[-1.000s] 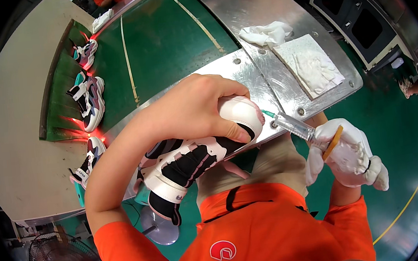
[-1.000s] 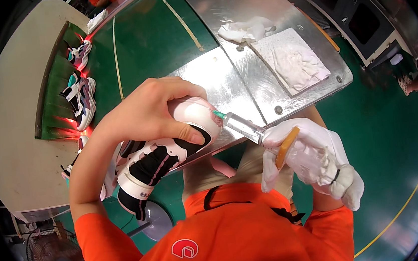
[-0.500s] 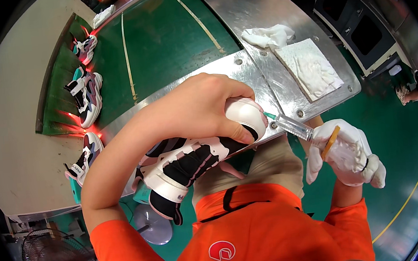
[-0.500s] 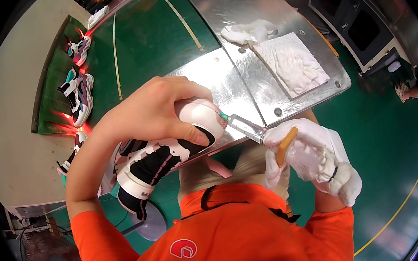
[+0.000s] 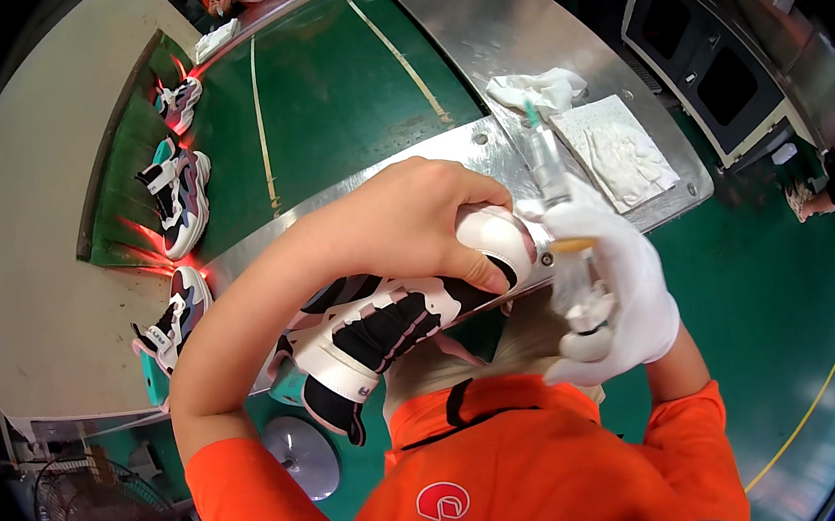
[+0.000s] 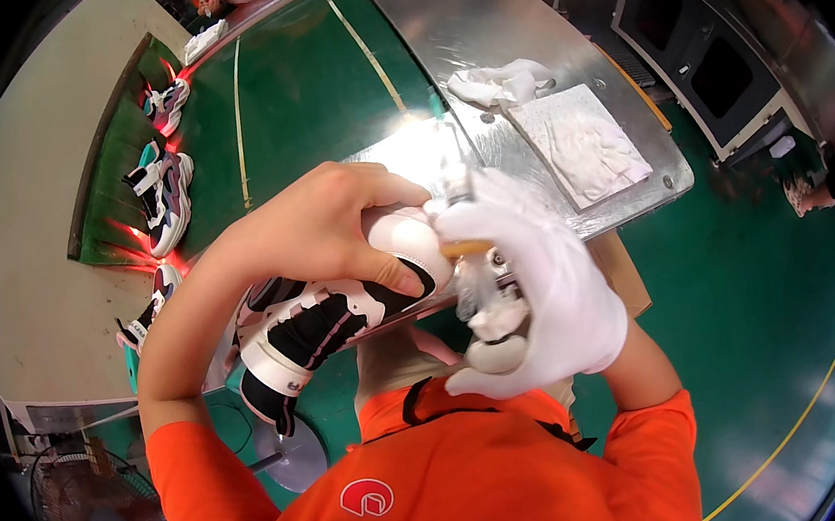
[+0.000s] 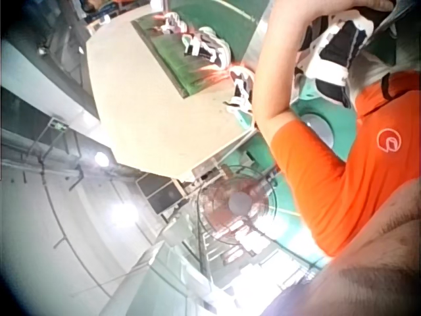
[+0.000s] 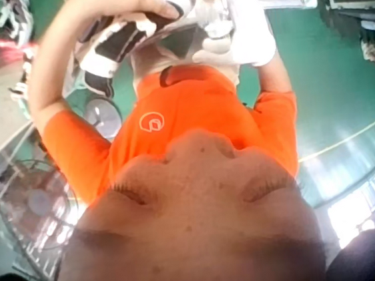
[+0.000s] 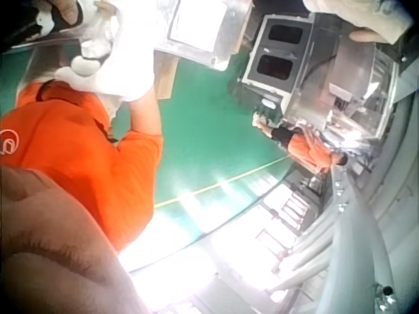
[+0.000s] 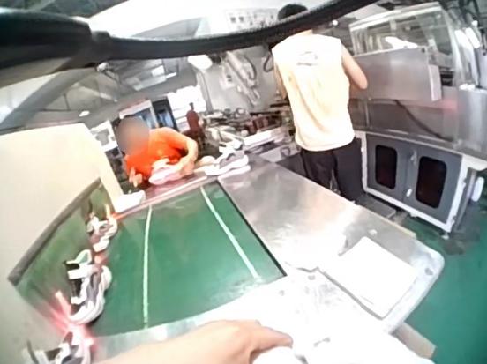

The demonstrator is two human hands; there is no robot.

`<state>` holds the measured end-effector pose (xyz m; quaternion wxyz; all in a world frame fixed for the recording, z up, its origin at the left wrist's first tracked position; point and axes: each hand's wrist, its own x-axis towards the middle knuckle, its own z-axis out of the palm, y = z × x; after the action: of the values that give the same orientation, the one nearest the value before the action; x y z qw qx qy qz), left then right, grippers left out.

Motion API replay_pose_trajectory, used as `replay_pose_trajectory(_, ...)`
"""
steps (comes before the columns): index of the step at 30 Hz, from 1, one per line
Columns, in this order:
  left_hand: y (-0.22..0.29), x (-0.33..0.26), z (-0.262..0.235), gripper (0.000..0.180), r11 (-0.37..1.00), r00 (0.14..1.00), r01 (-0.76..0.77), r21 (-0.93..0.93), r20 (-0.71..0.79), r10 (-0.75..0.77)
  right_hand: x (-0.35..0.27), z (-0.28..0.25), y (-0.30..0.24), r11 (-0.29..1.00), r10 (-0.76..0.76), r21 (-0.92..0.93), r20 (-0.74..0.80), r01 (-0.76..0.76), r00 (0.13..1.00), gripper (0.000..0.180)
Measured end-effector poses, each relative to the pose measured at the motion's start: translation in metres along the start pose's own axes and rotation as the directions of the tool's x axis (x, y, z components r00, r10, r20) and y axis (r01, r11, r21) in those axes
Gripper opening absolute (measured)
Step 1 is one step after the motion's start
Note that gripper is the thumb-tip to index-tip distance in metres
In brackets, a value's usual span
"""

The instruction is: The person uses a syringe to apply glue to the seams of a multi-colored sneaker on a factory assembly line. They rotate the shoe to access different areas and wipe the surface with a cloth. Other workers are visible in the background performing similar tasks.

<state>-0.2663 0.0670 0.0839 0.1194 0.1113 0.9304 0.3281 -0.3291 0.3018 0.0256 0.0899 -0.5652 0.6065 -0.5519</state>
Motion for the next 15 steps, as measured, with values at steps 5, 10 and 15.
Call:
replay_pose_trajectory(5,-0.004,0.002,-0.002,0.05,1.0,1.0,0.024,0.004,0.017,-0.024,0.016,0.01,-0.005,0.934,-0.201,-0.292,0.042,0.204,0.979,0.081)
replay_pose_trajectory(10,-0.016,0.002,0.003,0.045,1.0,0.999,0.023,0.019,0.025,-0.024,-0.004,0.001,0.013,0.999,-0.037,-0.041,-0.042,0.035,0.998,0.091)
replay_pose_trajectory(15,-0.031,-0.003,0.006,0.051,0.992,0.999,0.032,0.119,0.034,-0.036,0.001,0.002,0.041,0.999,0.035,0.019,-0.336,-0.031,0.941,0.096)
